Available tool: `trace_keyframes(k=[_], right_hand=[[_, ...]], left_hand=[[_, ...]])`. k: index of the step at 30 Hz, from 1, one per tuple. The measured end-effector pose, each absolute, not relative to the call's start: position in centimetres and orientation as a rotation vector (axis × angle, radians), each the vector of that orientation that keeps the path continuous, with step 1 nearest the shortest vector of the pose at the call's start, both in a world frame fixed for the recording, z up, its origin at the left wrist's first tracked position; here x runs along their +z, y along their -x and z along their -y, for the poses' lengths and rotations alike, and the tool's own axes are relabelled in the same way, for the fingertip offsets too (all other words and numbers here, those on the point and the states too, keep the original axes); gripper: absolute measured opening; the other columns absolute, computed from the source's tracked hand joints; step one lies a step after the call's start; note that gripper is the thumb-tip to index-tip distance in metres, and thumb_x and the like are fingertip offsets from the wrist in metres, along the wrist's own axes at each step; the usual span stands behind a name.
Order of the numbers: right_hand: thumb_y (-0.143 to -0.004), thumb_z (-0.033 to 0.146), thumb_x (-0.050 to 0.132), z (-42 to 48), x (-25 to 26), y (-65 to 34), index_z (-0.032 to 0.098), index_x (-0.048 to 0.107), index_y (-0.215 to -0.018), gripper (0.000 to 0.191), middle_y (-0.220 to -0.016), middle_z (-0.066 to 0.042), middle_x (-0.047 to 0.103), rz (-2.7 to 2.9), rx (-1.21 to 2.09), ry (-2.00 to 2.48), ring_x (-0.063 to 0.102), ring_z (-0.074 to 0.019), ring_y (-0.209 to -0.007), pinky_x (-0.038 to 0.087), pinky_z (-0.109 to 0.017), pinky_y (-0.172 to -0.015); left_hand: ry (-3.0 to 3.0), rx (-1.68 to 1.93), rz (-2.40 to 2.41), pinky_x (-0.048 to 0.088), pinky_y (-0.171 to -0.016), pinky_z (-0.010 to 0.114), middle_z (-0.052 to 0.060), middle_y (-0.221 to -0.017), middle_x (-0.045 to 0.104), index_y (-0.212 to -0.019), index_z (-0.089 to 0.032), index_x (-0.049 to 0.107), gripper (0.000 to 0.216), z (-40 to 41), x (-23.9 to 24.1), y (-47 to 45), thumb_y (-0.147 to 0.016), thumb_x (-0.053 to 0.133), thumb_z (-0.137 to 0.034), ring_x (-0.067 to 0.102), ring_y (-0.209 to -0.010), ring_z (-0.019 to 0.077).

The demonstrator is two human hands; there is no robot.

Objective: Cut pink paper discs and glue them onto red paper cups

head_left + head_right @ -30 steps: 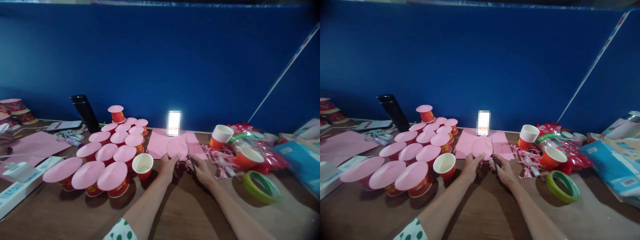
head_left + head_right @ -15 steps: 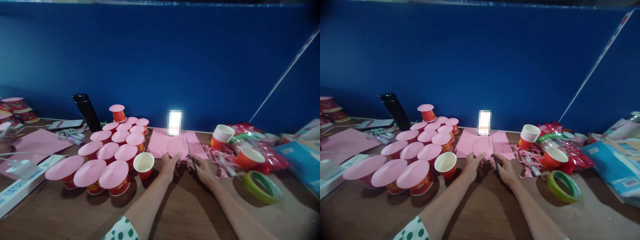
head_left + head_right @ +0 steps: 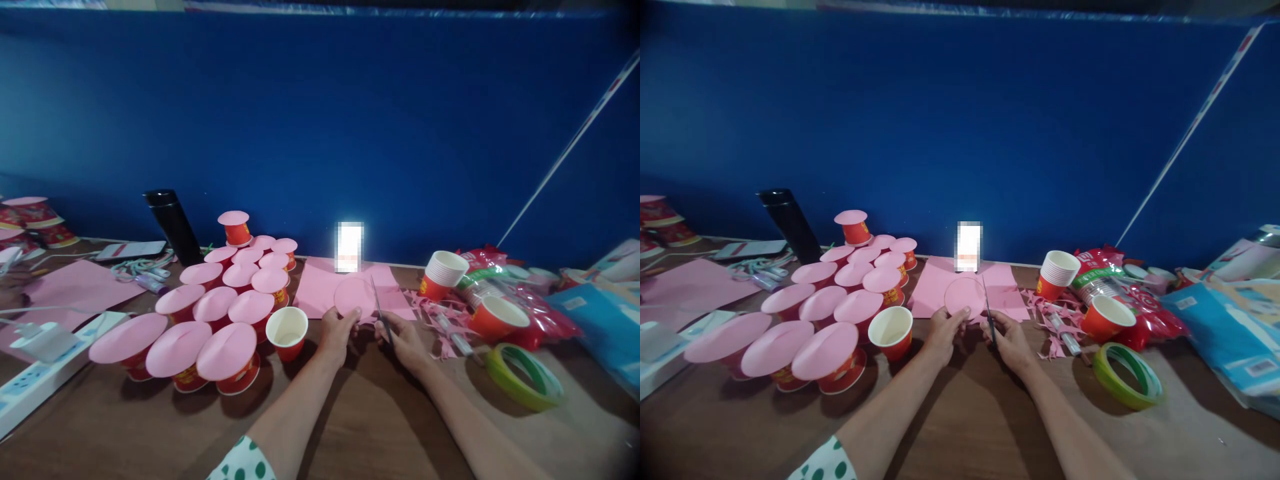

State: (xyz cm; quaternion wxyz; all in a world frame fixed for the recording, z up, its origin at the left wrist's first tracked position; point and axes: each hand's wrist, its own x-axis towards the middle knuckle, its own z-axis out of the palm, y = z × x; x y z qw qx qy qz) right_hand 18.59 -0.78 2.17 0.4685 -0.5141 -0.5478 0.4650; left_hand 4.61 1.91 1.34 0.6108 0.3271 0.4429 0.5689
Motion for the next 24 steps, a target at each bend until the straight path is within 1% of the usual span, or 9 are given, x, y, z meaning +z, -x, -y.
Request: trace_keyframes(k=[3,9,15,24], right_hand=[[-0.065,0.060,0.066,0.74,2.09,-18.66,0.015,0.066,-0.101,0.058,-0.059,0.001,0.055,1.362,1.130,1.272,0.048,-0.0124,-0.052,0.039,-0.026,-0.051],[-0.066,0.058,0.067,0.80,2.06,-18.71,0.014,0.065,-0.102,0.057,-0.058,0.002,0.054,1.361,1.135,1.256,0.047,-0.0118,-0.051,0.038,-0.025,-0.050],[-0.064,0.059,0.069,0.77,2.10,-18.61,0.013,0.066,-0.102,0.060,-0.055,0.002,0.052,1.342,1.142,1.247,0.046,-0.0112,-0.049,0.037,-0.024,-0.047],[-0.067,0.056,0.068,0.68,1.69,-18.85,0.015,0.066,-0.104,0.055,-0.056,0.002,0.052,1.371,1.130,1.253,0.046,-0.0117,-0.050,0.038,-0.025,-0.048]], left_hand=[[-0.757,1.329,-1.007,0.033,-0.041,0.019,-0.004,-0.046,0.053,-0.064,-0.014,0.057,0.028,-1.93,1.26,-4.60,-0.058,0.076,-0.032,0.044,-0.040,0.0068],[-0.758,1.324,-1.007,0.032,-0.041,0.019,-0.005,-0.045,0.052,-0.065,-0.014,0.056,0.028,-1.92,1.18,-4.57,-0.059,0.075,-0.033,0.043,-0.040,0.0065],[-0.748,1.334,-1.019,0.032,-0.041,0.020,-0.004,-0.045,0.051,-0.062,-0.014,0.056,0.030,-2.01,1.19,-4.61,-0.057,0.076,-0.035,0.044,-0.039,0.0069],[-0.745,1.360,-0.987,0.032,-0.042,0.019,-0.004,-0.046,0.051,-0.061,-0.014,0.056,0.027,-2.03,1.14,-4.65,-0.059,0.075,-0.034,0.044,-0.041,0.0068]])
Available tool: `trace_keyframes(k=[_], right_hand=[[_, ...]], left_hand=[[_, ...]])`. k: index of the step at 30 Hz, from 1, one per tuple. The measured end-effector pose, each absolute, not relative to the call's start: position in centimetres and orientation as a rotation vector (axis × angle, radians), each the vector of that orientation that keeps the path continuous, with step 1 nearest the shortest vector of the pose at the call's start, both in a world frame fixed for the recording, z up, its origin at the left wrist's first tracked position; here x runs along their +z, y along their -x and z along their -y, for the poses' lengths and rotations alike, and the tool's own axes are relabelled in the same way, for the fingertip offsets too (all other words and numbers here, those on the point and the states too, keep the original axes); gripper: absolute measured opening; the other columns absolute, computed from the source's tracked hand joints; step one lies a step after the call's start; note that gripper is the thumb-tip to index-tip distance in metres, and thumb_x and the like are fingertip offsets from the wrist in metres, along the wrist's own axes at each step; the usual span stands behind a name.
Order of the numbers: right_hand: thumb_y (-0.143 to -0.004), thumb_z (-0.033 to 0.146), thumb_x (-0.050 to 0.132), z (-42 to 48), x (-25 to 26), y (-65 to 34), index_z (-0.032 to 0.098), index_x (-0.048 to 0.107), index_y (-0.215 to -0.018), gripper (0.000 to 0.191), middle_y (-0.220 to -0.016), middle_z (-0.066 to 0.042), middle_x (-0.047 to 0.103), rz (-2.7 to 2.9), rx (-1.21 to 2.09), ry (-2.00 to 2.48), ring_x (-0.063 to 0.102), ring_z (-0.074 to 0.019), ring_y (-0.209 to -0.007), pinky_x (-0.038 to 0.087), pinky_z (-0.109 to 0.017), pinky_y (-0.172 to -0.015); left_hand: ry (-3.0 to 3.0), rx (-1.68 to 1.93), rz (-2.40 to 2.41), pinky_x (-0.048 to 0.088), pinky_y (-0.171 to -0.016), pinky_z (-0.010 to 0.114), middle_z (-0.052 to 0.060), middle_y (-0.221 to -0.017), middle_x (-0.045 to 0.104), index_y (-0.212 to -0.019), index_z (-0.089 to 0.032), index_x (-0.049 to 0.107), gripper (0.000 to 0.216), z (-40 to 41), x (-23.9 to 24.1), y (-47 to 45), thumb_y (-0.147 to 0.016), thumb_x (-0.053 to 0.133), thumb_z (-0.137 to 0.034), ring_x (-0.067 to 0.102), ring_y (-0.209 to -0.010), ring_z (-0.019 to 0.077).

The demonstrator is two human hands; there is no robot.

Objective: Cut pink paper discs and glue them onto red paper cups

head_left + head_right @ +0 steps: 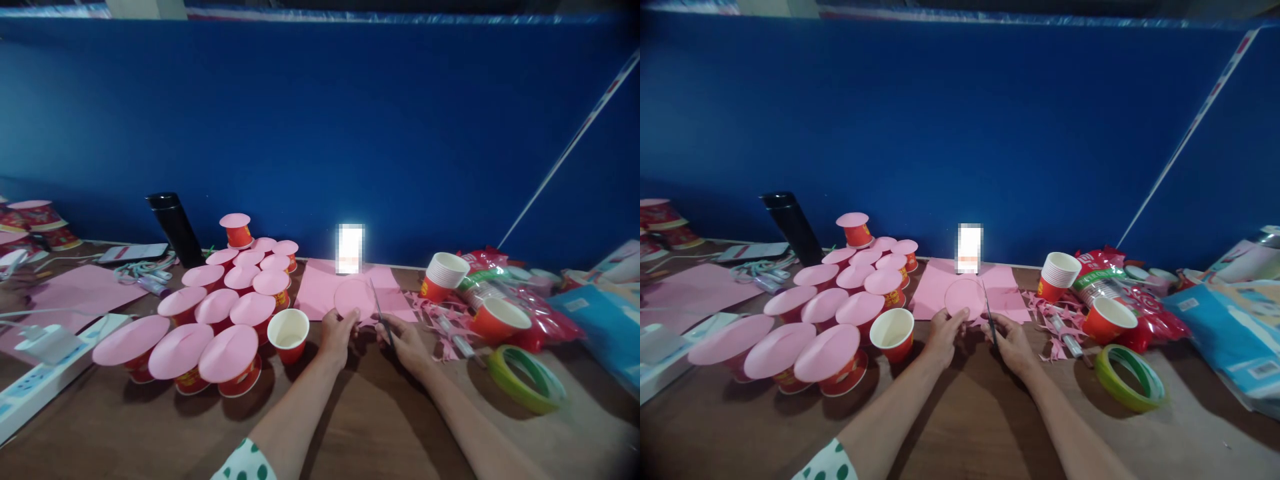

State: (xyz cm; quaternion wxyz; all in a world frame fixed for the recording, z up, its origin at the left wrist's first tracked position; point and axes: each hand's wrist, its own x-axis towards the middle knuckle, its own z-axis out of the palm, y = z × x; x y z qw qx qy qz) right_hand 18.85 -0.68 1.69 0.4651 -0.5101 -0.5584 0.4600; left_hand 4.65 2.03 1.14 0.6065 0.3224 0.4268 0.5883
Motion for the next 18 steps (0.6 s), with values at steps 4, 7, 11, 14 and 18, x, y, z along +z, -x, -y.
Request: trace_keyframes(k=[4,7,11,14,18], right_hand=[[-0.069,0.055,0.067,0.64,1.43,-18.97,0.014,0.065,-0.106,0.056,-0.057,0.002,0.052,1.367,1.135,1.257,0.046,-0.0111,-0.051,0.037,-0.024,-0.048],[-0.068,0.056,0.067,0.67,1.45,-18.97,0.013,0.065,-0.106,0.057,-0.056,0.003,0.052,1.369,1.132,1.266,0.045,-0.0109,-0.050,0.036,-0.024,-0.047],[-0.069,0.057,0.067,0.66,1.47,-18.98,0.013,0.065,-0.107,0.058,-0.056,0.002,0.052,1.374,1.136,1.264,0.045,-0.0110,-0.050,0.036,-0.024,-0.046],[-0.068,0.058,0.067,0.67,1.46,-18.98,0.013,0.065,-0.106,0.059,-0.056,0.002,0.052,1.370,1.140,1.262,0.045,-0.0108,-0.050,0.036,-0.024,-0.046],[-0.067,0.057,0.068,0.80,1.56,-18.92,0.011,0.064,-0.108,0.061,-0.055,0.003,0.051,1.352,1.146,1.273,0.044,-0.0104,-0.049,0.036,-0.023,-0.046]], left_hand=[[-0.721,1.359,-1.004,0.032,-0.041,0.019,-0.004,-0.045,0.051,-0.062,-0.014,0.056,0.026,-2.11,1.16,-4.67,-0.059,0.074,-0.032,0.043,-0.040,0.0068],[-0.725,1.357,-0.994,0.032,-0.041,0.019,-0.004,-0.045,0.051,-0.062,-0.014,0.056,0.025,-2.10,1.18,-4.65,-0.060,0.073,-0.032,0.044,-0.040,0.0069],[-0.733,1.363,-0.985,0.032,-0.041,0.019,-0.004,-0.046,0.051,-0.062,-0.013,0.056,0.026,-2.06,1.23,-4.59,-0.060,0.073,-0.033,0.044,-0.041,0.0067],[-0.720,1.353,-0.997,0.032,-0.041,0.019,-0.005,-0.044,0.050,-0.063,-0.013,0.056,0.026,-2.05,1.25,-4.53,-0.060,0.073,-0.033,0.043,-0.040,0.0065],[-0.719,1.357,-0.991,0.031,-0.041,0.019,-0.004,-0.046,0.051,-0.064,-0.013,0.056,0.026,-2.11,1.05,-4.49,-0.061,0.072,-0.033,0.044,-0.040,0.0063]])
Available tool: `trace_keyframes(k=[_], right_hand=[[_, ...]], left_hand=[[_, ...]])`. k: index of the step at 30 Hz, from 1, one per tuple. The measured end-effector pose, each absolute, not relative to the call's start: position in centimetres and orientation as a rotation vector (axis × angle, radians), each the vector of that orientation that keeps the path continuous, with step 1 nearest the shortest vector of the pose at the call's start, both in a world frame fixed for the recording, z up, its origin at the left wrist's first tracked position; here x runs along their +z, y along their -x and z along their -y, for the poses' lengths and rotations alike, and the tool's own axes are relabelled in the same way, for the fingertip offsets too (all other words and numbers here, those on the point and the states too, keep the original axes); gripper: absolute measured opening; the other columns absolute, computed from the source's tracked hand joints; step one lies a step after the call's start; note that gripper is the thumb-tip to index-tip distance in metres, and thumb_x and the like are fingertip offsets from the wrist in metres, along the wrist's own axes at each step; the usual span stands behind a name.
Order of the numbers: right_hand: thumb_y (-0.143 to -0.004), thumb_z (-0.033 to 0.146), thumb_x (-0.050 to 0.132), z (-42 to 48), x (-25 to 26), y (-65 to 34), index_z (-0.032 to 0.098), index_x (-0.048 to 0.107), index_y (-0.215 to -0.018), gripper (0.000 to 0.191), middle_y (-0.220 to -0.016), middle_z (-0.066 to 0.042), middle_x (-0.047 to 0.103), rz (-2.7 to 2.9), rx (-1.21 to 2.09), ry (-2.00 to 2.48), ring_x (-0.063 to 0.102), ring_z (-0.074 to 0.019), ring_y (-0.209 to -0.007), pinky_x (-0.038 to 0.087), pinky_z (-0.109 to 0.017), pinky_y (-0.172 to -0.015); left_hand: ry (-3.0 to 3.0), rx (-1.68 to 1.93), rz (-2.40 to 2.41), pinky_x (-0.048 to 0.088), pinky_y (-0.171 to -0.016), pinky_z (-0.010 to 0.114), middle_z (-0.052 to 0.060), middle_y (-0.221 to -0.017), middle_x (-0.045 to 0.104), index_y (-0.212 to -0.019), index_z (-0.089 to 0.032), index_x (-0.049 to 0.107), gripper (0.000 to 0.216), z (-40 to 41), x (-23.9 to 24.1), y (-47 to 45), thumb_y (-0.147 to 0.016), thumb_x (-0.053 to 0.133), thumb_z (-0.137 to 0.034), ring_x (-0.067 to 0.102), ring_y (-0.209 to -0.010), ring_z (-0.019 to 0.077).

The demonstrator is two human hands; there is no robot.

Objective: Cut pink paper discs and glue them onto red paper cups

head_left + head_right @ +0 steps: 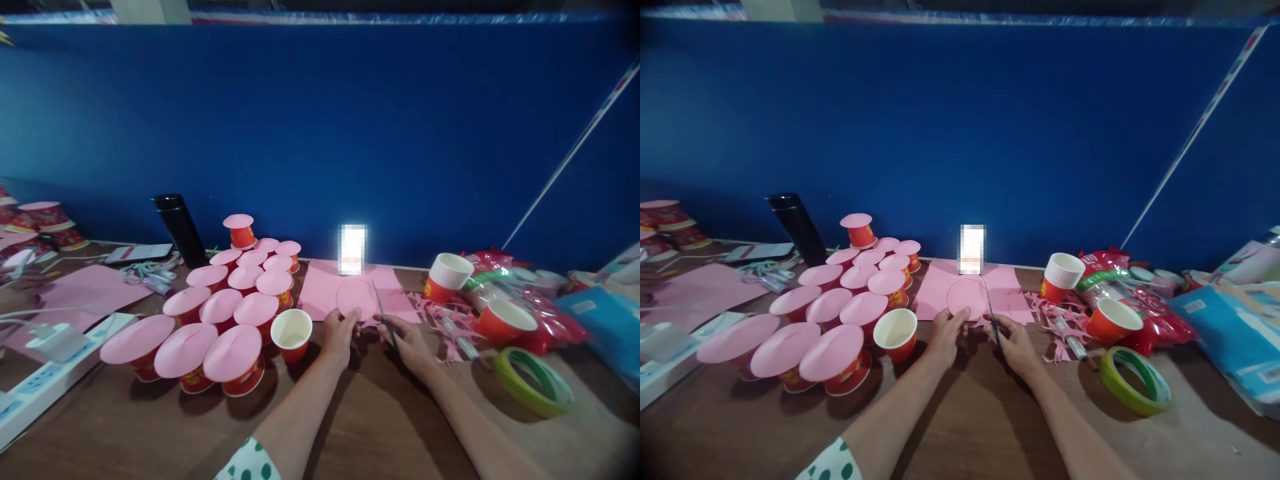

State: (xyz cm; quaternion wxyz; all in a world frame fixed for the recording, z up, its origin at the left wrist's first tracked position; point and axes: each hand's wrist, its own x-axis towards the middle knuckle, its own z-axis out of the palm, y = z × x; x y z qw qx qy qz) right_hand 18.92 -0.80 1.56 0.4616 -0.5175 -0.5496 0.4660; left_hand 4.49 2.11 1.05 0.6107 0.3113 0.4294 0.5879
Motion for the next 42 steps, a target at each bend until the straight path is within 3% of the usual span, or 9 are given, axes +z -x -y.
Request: trace_keyframes(k=[42], right_hand=[[-0.066,0.047,0.071,0.78,1.51,-18.92,0.012,0.065,-0.107,0.054,-0.050,0.005,0.049,1.333,1.170,1.280,0.043,-0.0094,-0.045,0.035,-0.022,-0.043]], left_hand=[[-0.718,1.373,-0.982,0.029,-0.040,0.018,-0.005,-0.044,0.050,-0.061,-0.015,0.052,0.030,-2.19,1.01,-4.29,-0.062,0.071,-0.038,0.042,-0.039,0.0061]])
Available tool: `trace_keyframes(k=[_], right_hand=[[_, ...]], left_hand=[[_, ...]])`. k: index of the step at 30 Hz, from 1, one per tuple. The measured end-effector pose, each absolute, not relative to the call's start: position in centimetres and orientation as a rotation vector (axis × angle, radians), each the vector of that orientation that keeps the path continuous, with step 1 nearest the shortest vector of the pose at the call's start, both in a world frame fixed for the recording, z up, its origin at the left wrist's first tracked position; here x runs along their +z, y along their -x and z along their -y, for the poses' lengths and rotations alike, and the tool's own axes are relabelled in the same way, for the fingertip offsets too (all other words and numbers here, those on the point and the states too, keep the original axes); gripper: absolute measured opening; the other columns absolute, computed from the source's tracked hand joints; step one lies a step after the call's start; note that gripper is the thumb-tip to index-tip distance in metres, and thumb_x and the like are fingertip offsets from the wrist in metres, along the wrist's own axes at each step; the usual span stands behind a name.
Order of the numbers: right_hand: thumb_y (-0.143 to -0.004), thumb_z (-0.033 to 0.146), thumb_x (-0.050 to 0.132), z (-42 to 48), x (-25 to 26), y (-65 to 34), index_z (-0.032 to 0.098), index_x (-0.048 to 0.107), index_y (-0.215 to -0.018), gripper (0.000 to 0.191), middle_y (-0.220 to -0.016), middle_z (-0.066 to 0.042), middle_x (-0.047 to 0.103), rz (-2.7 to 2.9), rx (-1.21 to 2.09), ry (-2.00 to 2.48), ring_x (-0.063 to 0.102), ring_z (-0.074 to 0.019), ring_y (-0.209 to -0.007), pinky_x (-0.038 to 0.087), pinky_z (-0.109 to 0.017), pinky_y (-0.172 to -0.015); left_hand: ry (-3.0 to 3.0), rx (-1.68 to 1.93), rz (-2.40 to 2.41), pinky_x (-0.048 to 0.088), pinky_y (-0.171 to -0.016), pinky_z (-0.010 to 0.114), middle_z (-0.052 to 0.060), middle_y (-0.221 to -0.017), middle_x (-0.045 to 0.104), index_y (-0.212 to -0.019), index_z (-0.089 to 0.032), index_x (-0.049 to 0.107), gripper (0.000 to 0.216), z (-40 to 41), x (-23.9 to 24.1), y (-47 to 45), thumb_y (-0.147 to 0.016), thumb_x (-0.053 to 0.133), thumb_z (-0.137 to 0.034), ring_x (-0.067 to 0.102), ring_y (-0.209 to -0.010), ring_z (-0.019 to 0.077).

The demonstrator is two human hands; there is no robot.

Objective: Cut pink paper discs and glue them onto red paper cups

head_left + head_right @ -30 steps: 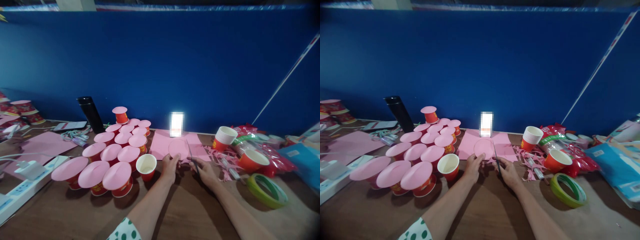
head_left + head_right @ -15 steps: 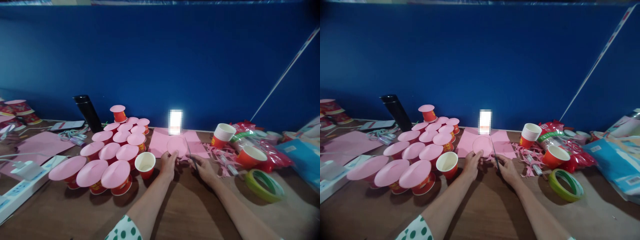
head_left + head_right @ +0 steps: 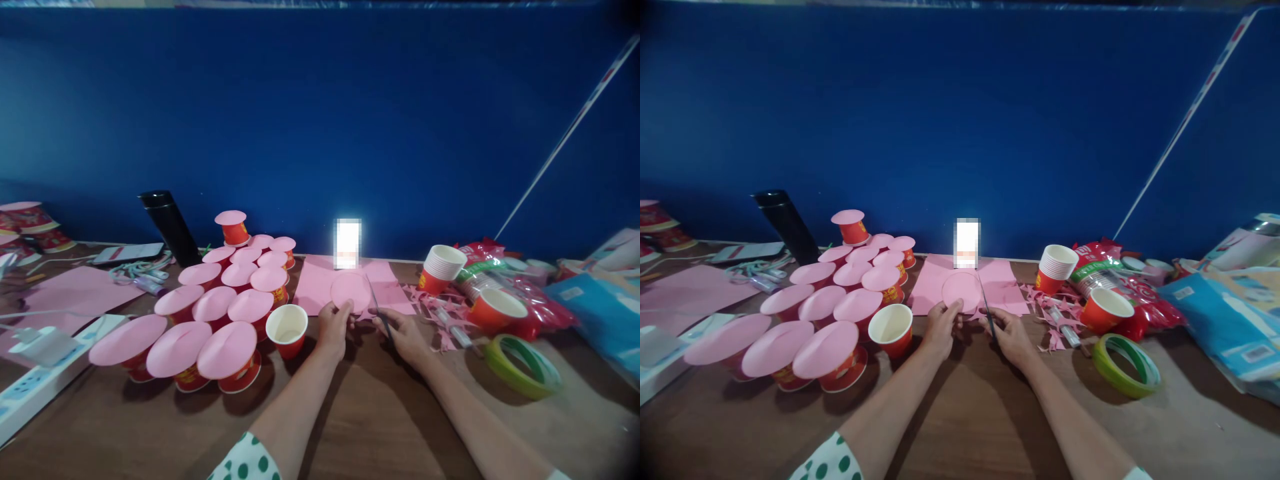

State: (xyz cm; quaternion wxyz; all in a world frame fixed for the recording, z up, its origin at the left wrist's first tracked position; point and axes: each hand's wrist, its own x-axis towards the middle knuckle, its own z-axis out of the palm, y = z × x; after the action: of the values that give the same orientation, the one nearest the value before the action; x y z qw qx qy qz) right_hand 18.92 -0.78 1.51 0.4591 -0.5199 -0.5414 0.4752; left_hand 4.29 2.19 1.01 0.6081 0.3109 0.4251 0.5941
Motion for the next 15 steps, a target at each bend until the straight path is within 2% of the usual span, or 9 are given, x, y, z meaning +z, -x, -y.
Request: trace_keyframes(k=[9,15], right_hand=[[-0.066,0.049,0.071,0.85,1.70,-18.90,0.014,0.067,-0.103,0.050,-0.051,0.004,0.051,1.367,1.131,1.314,0.045,-0.0102,-0.045,0.036,-0.022,-0.042],[-0.065,0.047,0.073,0.76,1.48,-18.94,0.014,0.066,-0.103,0.051,-0.051,0.005,0.051,1.319,1.175,1.286,0.045,-0.0097,-0.045,0.037,-0.022,-0.043]], left_hand=[[-0.724,1.365,-0.998,0.028,-0.039,0.018,-0.005,-0.044,0.050,-0.064,-0.015,0.053,0.036,-2.24,1.26,-4.18,-0.061,0.073,-0.045,0.042,-0.038,0.0058],[-0.729,1.357,-1.086,0.029,-0.039,0.018,-0.005,-0.044,0.050,-0.060,-0.016,0.050,0.035,-2.37,1.20,-4.15,-0.062,0.072,-0.043,0.042,-0.038,0.0061]])
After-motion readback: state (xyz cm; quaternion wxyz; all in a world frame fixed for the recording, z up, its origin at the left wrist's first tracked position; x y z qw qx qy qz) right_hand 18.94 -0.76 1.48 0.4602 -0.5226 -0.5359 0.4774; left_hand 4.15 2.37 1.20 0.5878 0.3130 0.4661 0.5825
